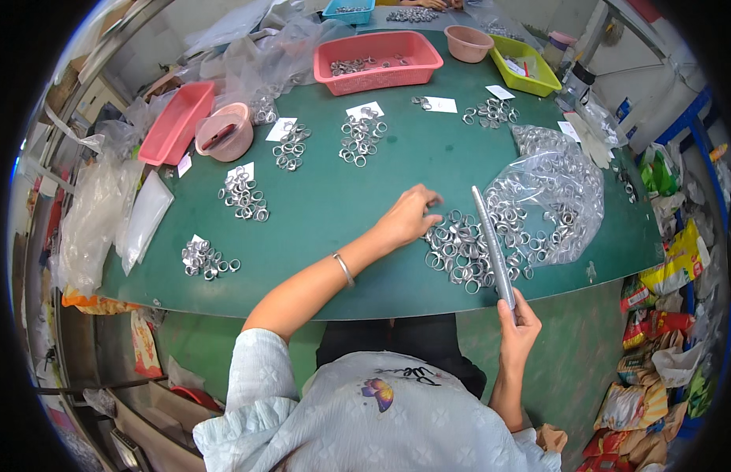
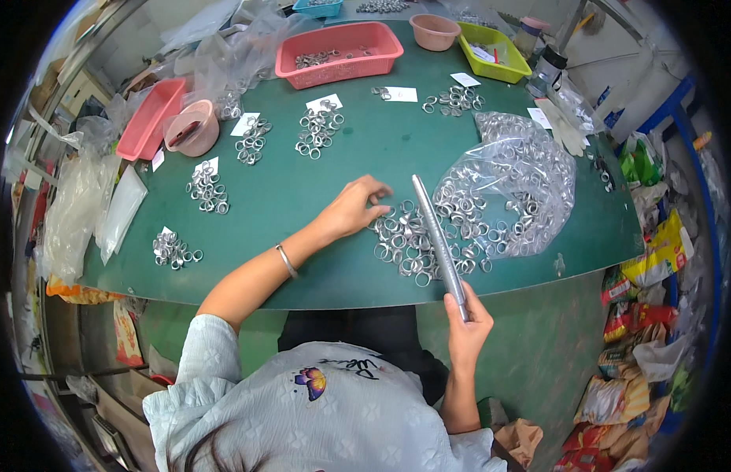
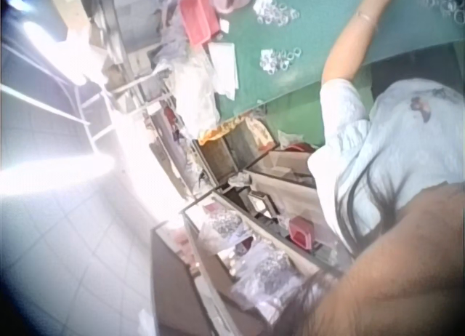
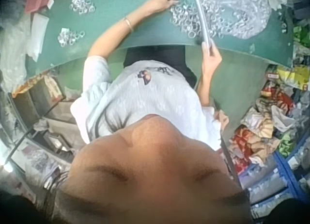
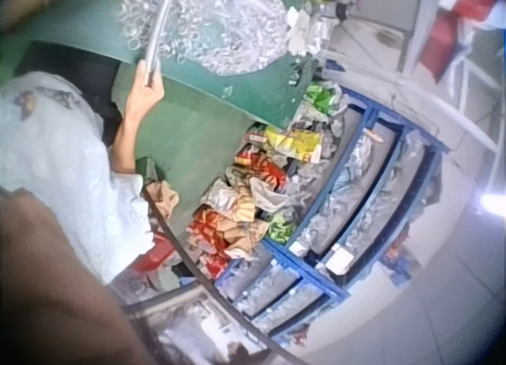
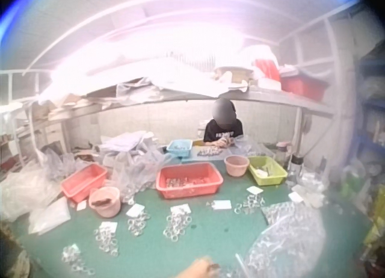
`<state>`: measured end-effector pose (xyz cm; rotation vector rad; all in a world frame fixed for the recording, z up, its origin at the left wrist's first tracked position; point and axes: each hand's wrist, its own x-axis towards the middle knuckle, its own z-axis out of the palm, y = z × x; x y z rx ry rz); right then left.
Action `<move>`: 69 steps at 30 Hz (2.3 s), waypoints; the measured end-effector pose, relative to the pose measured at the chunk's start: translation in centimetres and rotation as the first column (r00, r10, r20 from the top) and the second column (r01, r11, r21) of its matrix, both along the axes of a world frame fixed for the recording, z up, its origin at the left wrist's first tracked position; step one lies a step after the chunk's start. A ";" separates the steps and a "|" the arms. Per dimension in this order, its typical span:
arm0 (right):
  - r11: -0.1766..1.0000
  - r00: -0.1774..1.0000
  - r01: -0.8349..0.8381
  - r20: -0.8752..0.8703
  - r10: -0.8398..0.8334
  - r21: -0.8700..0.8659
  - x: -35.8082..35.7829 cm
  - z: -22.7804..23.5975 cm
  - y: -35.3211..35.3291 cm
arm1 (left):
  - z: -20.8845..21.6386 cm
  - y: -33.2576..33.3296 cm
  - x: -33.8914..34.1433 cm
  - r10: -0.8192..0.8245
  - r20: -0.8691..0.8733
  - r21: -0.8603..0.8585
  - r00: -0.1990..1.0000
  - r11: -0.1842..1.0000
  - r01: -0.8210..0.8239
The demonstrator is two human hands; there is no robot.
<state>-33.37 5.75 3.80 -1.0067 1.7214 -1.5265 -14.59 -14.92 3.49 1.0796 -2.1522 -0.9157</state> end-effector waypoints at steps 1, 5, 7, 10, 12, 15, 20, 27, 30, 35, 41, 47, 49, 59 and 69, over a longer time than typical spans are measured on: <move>1.000 1.000 0.008 0.000 -0.008 -0.014 0.0 -0.1 0.0 | 0.3 0.0 -0.4 0.017 -0.030 -0.020 0.999 1.000 -0.017; 0.999 1.000 0.026 0.013 -0.026 -0.019 -0.2 -0.3 0.2 | -0.9 -0.9 -1.9 -0.025 0.002 -0.057 1.000 0.998 0.025; 1.000 0.999 0.029 0.014 -0.029 -0.010 -0.3 -0.3 0.3 | -1.3 -1.2 -2.5 -0.053 0.095 -0.039 0.994 0.998 0.057; 1.000 0.999 0.028 0.019 -0.028 -0.010 -0.4 -0.4 0.3 | -1.6 -1.6 -2.7 -0.113 0.133 -0.098 0.985 0.987 0.126; 1.000 0.999 0.026 0.022 -0.025 -0.012 -0.6 -0.3 0.3 | -1.2 -1.5 -2.5 -0.109 0.066 -0.066 0.992 0.991 0.114; 0.999 0.999 0.034 0.029 -0.034 0.009 -0.5 0.3 0.4 | 1.2 -0.7 -2.1 -0.007 -0.194 0.175 0.981 0.984 0.042; 0.997 0.996 -0.076 -0.040 0.076 0.006 0.1 1.8 0.9 | 4.2 1.6 1.1 0.185 -0.679 0.460 0.710 0.861 0.216; 0.982 0.959 -0.190 -0.215 0.185 -0.005 1.1 3.6 0.9 | 5.7 5.2 4.5 0.161 -0.736 0.445 0.658 0.847 0.291; 0.975 0.934 -0.220 -0.295 0.201 -0.032 1.4 4.3 0.9 | 6.2 6.8 4.7 0.165 -0.742 0.448 0.650 0.843 0.297; 0.969 0.899 -0.234 -0.395 0.188 -0.073 1.7 5.3 1.3 | 7.1 10.2 4.6 0.252 -0.718 0.567 0.648 0.753 0.335; 0.971 0.834 -0.233 -0.524 0.173 -0.051 2.0 6.0 1.8 | 6.3 11.3 4.5 0.291 -0.737 0.614 0.610 0.665 0.425; 0.962 0.756 -0.267 -0.631 0.172 -0.058 2.1 6.5 2.0 | 6.5 11.3 4.2 0.217 -0.704 0.608 0.676 0.675 0.417; 0.961 0.746 -0.272 -0.643 0.172 -0.058 2.3 6.5 2.0 | 6.8 11.4 4.0 0.189 -0.710 0.595 0.678 0.676 0.435; 0.947 0.703 -0.308 -0.692 0.160 -0.094 2.8 6.9 1.9 | 6.5 12.0 3.7 0.091 -0.785 0.511 0.613 0.654 0.558; 0.939 0.663 -0.331 -0.731 0.158 -0.097 3.4 6.9 2.1 | 4.8 11.8 3.0 0.069 -0.798 0.419 0.599 0.778 0.469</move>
